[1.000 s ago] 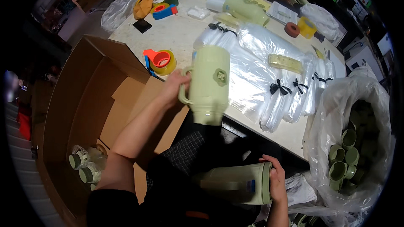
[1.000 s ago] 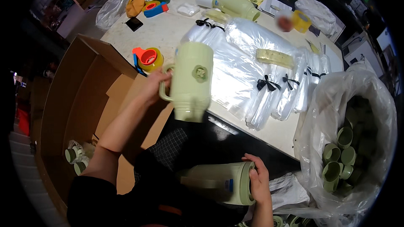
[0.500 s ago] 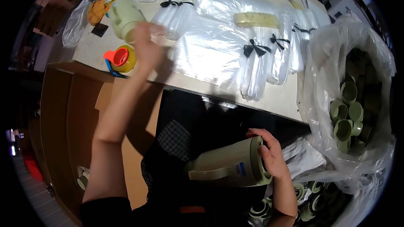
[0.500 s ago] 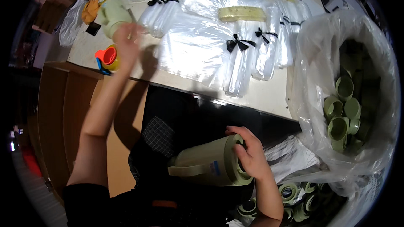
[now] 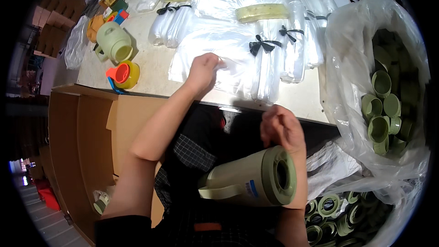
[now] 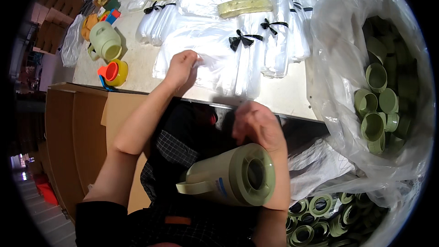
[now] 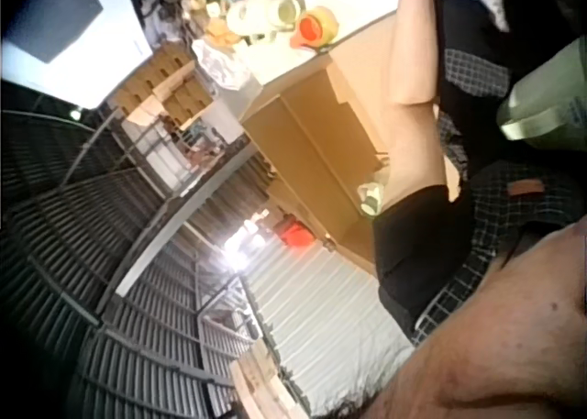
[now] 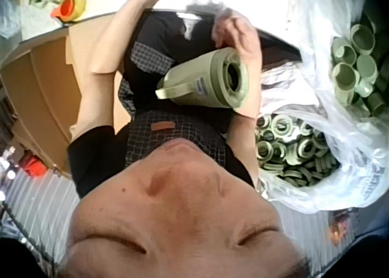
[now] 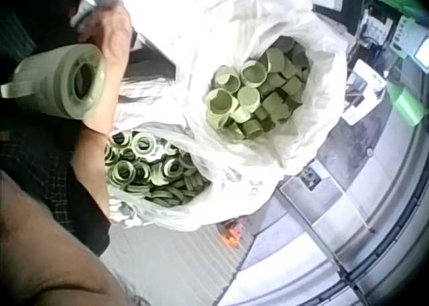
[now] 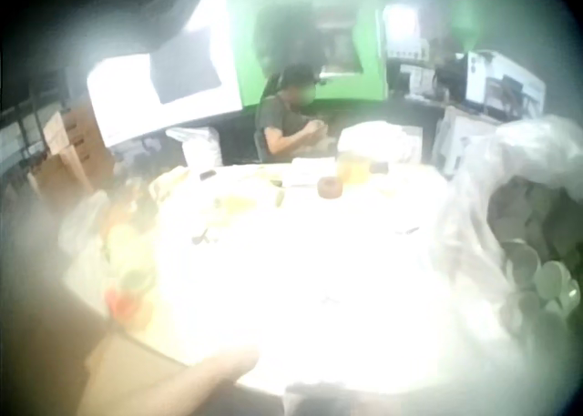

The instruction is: The person puts lids on plastic jugs, places each jug into a plastic bag, and stacks the bagged jugs inside a large cardboard box.

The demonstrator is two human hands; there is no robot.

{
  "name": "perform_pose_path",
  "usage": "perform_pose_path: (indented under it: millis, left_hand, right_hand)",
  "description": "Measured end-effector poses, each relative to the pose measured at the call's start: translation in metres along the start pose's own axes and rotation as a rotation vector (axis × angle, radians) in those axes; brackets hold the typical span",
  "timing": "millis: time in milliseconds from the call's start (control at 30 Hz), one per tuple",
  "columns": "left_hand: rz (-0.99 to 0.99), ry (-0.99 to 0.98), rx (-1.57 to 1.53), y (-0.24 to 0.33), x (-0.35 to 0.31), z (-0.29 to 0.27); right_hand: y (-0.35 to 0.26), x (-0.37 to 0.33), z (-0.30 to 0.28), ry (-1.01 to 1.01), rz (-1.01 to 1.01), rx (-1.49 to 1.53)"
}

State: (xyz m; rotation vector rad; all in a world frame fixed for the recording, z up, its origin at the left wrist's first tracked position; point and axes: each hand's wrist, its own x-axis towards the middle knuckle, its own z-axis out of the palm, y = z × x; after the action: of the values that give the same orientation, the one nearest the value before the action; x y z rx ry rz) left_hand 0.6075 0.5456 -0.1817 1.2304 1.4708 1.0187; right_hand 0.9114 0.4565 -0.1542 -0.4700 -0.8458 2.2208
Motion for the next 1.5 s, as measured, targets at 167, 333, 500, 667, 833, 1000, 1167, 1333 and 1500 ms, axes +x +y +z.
perform_pose_path:
  millis: [167, 333, 500, 667, 833, 1000, 1167, 1333, 1500]
  left_hand:
    - [0.084, -0.221, -0.54, 0.042, -0.059, 0.06]
    - [0.014, -0.25, -0.514, 0.075, -0.114, 0.069]
    - [-0.053, -0.261, -0.352, 0.067, -0.134, 0.074]
    - [-0.112, -0.526, -0.906, 0.072, -0.149, 0.032]
    - [0.432, -0.15, -0.011, 0.034, -0.124, 0.078]
    - [0.581, -0.29, 0.047, 0.104, -0.208, 0.028]
    - [0.315, -0.004, 0.292, 0.043, -0.305, -0.026]
    - [0.126, 0.244, 0.117, -0.002, -0.363, -0.027]
    - [0.189, 1.005, 0.163, 0.028, -0.387, -0.101]
  right_hand:
    - [0.038, 0.029, 0.022, 0.394, -0.329, -0.195]
    - [0.036, 0.007, 0.007, 0.523, -0.545, -0.45]
    - [0.025, 0.007, 0.026, 0.46, -0.309, -0.828]
    - [0.009, -0.046, -0.03, 0.943, -0.741, -0.293]
    - [0.033, -0.098, -0.021, 1.218, -0.702, -0.139]
    - [0.119, -0.125, 0.069, 1.2, -0.638, -1.235]
    - [0.152, -0.129, 0.139, 0.646, -0.118, -0.926]
    - [0.173, -0.102, 0.132, -0.016, 0.264, -1.125]
    - [0.144, -0.055, 0.204, -0.321, 0.062, -1.177]
